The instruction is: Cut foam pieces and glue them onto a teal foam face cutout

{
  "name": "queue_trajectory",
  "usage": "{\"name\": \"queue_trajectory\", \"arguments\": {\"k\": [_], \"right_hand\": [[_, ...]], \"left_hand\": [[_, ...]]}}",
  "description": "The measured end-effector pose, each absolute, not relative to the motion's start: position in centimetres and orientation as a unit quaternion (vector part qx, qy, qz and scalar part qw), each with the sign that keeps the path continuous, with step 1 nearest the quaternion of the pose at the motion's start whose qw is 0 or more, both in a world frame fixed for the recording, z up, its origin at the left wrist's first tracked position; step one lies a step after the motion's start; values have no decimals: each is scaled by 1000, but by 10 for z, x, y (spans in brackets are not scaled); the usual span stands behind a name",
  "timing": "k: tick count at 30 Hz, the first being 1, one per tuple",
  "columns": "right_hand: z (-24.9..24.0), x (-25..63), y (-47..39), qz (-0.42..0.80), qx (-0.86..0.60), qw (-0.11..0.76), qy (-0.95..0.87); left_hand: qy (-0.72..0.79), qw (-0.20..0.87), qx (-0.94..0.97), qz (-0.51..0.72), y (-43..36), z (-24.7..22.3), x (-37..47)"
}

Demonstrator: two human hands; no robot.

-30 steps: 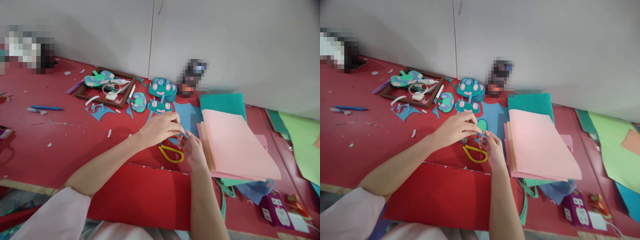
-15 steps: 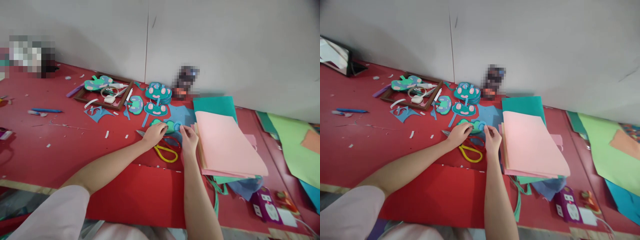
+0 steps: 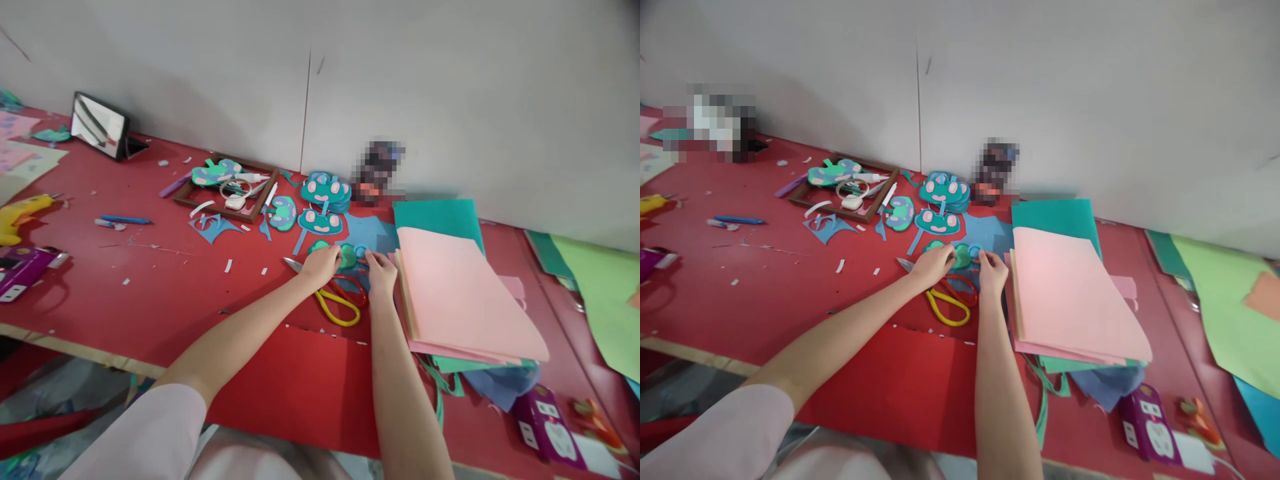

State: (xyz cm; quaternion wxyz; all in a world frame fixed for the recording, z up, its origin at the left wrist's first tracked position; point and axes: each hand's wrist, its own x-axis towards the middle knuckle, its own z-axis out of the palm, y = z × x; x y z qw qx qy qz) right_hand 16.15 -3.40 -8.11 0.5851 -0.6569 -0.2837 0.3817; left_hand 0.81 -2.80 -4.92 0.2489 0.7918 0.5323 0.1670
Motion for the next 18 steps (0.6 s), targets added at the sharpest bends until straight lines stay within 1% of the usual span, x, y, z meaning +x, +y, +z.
{"name": "queue_trajectory", "arguments": {"k": [7, 10, 14, 18], "right_hand": [[-81, 164, -35, 407, -648, 590, -256], [-78, 162, -37, 393, -652, 581, -287], [-73, 158, -36, 334, -675, 554, -355], [-72, 156, -36, 332, -671, 539, -385]], "left_hand": [[558, 266, 768, 169, -26, -48, 1], [554, 267, 765, 193, -27, -52, -3], [543, 263, 774, 191, -29, -58, -3], [517, 267, 784, 217, -32, -59, -4]]}}
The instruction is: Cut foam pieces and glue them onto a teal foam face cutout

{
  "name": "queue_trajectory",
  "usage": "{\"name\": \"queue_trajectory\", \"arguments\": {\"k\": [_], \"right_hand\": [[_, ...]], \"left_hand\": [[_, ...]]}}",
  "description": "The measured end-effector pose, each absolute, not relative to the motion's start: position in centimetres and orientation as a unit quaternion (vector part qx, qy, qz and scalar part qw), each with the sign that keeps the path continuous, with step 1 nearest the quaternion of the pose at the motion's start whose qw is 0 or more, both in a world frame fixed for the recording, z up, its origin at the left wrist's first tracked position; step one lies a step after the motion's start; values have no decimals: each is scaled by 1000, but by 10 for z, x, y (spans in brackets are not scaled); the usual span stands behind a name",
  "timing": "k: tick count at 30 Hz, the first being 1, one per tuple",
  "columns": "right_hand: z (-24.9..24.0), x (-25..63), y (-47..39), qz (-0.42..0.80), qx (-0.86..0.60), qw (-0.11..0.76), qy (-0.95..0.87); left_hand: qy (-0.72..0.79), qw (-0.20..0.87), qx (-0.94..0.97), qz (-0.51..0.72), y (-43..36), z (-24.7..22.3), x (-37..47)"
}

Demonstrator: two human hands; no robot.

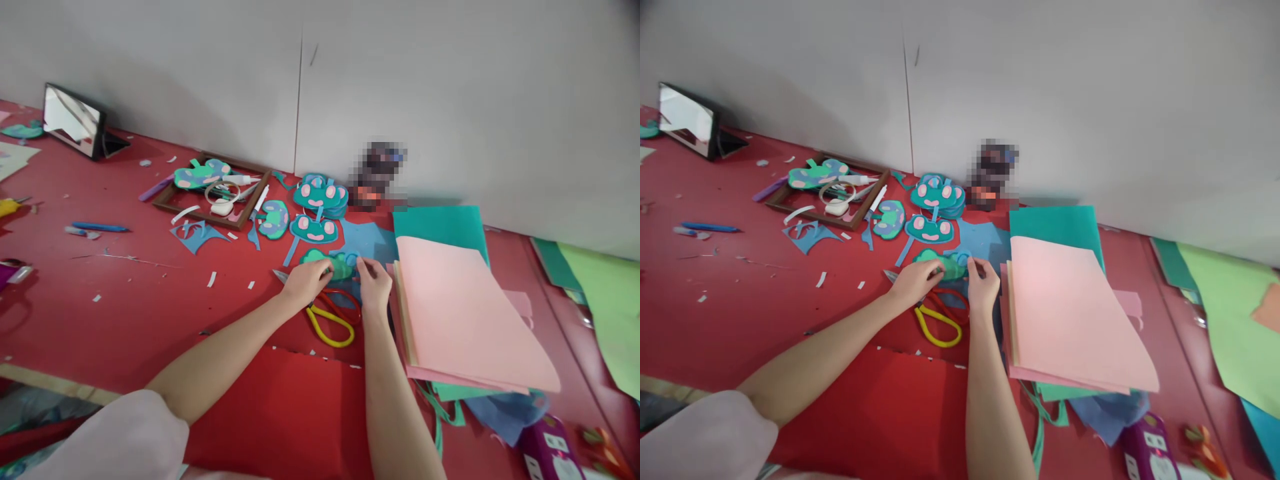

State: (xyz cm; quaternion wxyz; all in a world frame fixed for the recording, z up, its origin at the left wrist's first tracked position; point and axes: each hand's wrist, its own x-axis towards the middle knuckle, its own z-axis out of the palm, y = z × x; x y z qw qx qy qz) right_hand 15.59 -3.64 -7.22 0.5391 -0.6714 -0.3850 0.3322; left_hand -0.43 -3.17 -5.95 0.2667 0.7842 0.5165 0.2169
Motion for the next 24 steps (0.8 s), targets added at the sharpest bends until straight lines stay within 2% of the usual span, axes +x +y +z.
{"name": "queue_trajectory", "arguments": {"k": [6, 11, 16, 24], "right_hand": [[-71, 157, -39, 332, -666, 576, -338], [-71, 162, -39, 342, -660, 615, -262], [-72, 161, -39, 366, -647, 616, -261], [-69, 156, -43, 360, -652, 601, -291]], "left_hand": [[547, 200, 757, 297, -24, -53, -21], [623, 150, 723, 256, -17, -53, -32], [654, 121, 720, 199, -19, -57, -30], [620, 115, 743, 225, -22, -57, -26]]}}
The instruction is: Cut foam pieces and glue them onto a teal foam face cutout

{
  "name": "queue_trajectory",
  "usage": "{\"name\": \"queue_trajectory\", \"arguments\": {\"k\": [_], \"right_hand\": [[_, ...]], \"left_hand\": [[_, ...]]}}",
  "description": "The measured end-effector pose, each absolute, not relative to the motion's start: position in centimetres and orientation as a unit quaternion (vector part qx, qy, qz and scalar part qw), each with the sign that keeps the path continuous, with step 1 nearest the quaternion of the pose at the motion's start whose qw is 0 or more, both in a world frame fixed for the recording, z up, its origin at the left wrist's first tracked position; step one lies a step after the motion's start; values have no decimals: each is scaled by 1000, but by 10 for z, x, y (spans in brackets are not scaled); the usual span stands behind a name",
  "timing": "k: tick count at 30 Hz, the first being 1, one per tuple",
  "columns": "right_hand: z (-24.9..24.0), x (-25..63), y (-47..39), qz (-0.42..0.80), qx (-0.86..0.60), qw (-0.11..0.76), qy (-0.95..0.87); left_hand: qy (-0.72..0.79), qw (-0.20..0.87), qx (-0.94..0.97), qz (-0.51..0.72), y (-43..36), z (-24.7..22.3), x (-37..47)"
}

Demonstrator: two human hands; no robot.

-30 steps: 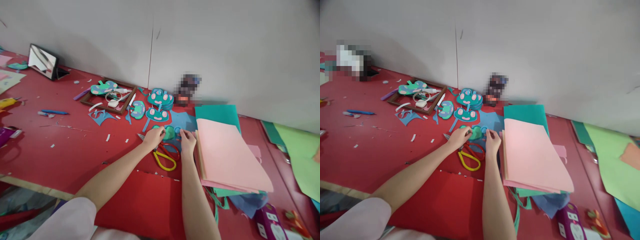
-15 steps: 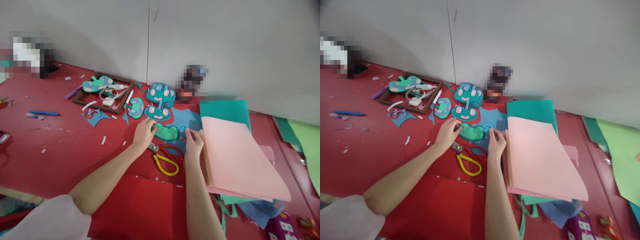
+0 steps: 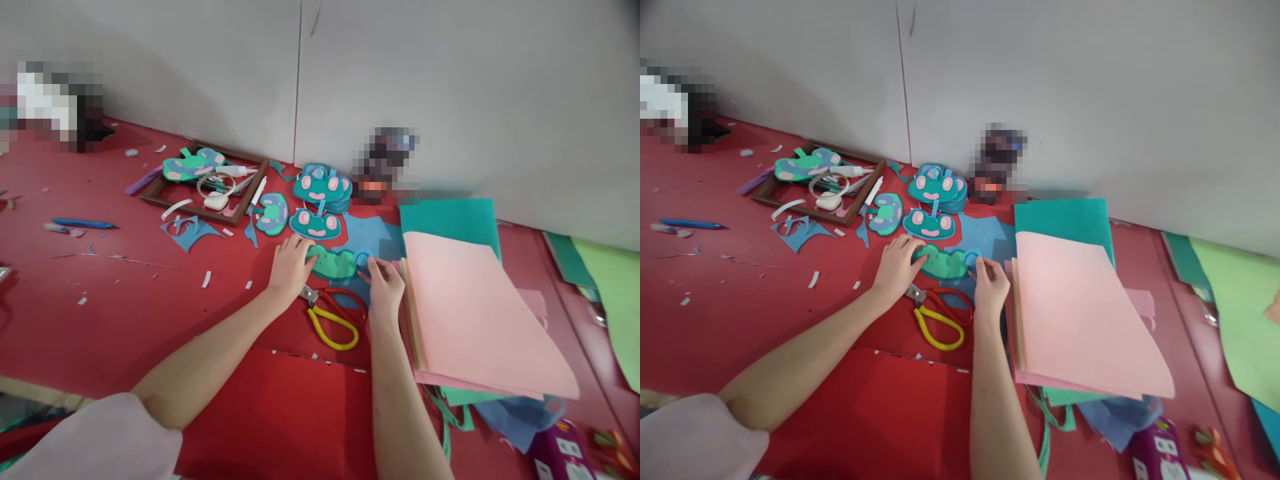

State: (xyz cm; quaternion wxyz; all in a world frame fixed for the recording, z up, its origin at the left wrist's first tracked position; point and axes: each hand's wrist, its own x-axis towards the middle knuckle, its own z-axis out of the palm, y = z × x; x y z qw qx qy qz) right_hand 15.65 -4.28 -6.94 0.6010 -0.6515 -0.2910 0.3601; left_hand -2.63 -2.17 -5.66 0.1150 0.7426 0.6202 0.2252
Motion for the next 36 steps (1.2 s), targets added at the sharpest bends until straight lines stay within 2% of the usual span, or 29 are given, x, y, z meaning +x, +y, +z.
{"name": "queue_trajectory", "arguments": {"k": [15, 21, 31, 36], "right_hand": [[-65, 150, -51, 398, -669, 476, -409], [-63, 147, -49, 377, -667, 473, -435], [-63, 146, -50, 356, -662, 456, -477], [-64, 147, -49, 384, -654, 472, -450]], "left_hand": [[598, 171, 738, 262, -14, -62, -31], [540, 174, 764, 307, -14, -61, -29], [543, 189, 770, 276, -13, -61, -29], [543, 194, 769, 276, -13, -59, -29]]}}
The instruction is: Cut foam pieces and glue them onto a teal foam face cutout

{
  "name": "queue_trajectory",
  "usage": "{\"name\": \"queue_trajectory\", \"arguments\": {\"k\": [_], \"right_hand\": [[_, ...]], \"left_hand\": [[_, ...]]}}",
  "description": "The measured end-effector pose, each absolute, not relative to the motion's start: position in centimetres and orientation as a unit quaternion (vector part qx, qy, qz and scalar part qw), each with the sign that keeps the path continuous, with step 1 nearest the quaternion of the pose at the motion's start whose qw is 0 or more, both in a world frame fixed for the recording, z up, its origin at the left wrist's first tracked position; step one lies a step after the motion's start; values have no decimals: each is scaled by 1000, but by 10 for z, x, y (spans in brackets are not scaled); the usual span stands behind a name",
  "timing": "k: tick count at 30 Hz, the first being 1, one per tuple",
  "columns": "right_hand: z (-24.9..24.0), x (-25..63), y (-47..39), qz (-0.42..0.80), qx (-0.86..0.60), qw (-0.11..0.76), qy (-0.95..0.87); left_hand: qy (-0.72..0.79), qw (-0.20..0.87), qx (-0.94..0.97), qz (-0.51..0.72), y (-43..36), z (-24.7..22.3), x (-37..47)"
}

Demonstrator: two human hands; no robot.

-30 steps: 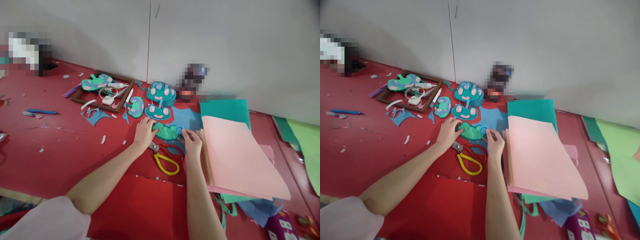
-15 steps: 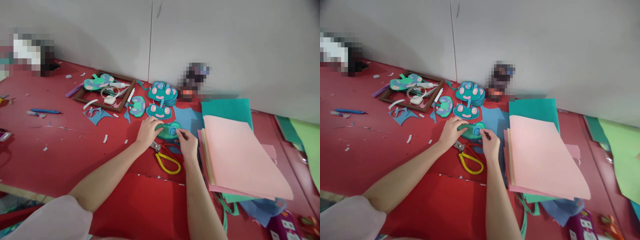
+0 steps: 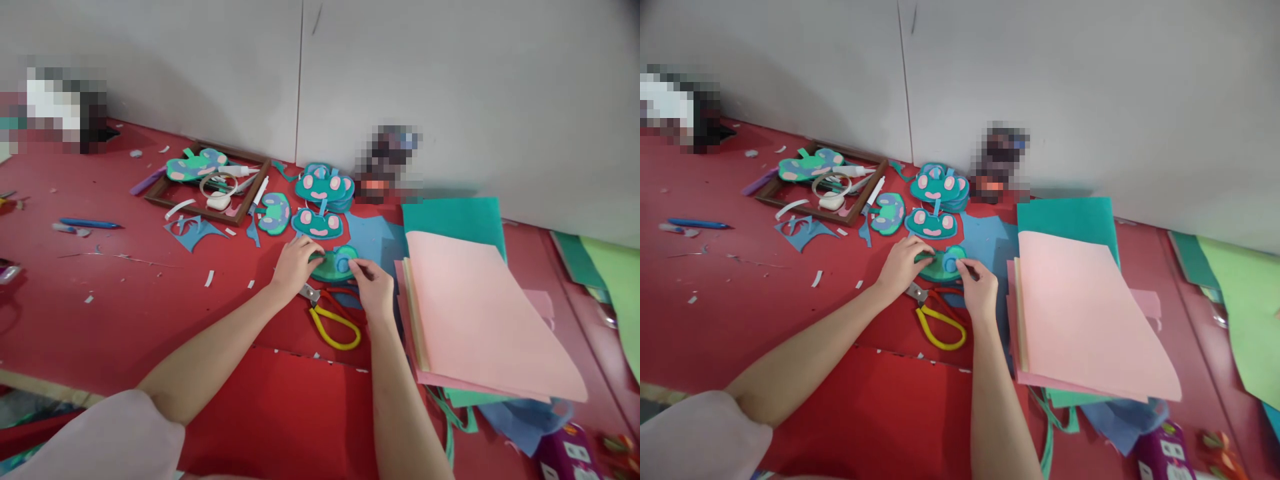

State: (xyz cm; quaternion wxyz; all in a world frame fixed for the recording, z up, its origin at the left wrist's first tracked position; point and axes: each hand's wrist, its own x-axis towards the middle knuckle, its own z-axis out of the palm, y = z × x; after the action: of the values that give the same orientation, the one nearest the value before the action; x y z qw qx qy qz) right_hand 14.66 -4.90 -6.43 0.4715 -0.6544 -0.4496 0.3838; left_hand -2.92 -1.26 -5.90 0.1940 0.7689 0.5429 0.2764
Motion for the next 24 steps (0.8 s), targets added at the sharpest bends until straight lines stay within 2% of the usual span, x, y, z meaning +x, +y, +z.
{"name": "queue_trajectory", "arguments": {"k": [4, 11, 18, 24], "right_hand": [[-64, 147, -48, 391, -654, 478, -437], [-63, 150, -49, 383, -660, 496, -414], [-66, 152, -47, 377, -674, 488, -406], [-71, 153, -45, 373, -677, 483, -411]], "left_hand": [[541, 205, 763, 288, -13, -59, -28], [547, 228, 703, 393, -11, -57, -32], [553, 231, 745, 295, -10, -63, -32], [549, 239, 754, 270, -10, -64, -31]]}}
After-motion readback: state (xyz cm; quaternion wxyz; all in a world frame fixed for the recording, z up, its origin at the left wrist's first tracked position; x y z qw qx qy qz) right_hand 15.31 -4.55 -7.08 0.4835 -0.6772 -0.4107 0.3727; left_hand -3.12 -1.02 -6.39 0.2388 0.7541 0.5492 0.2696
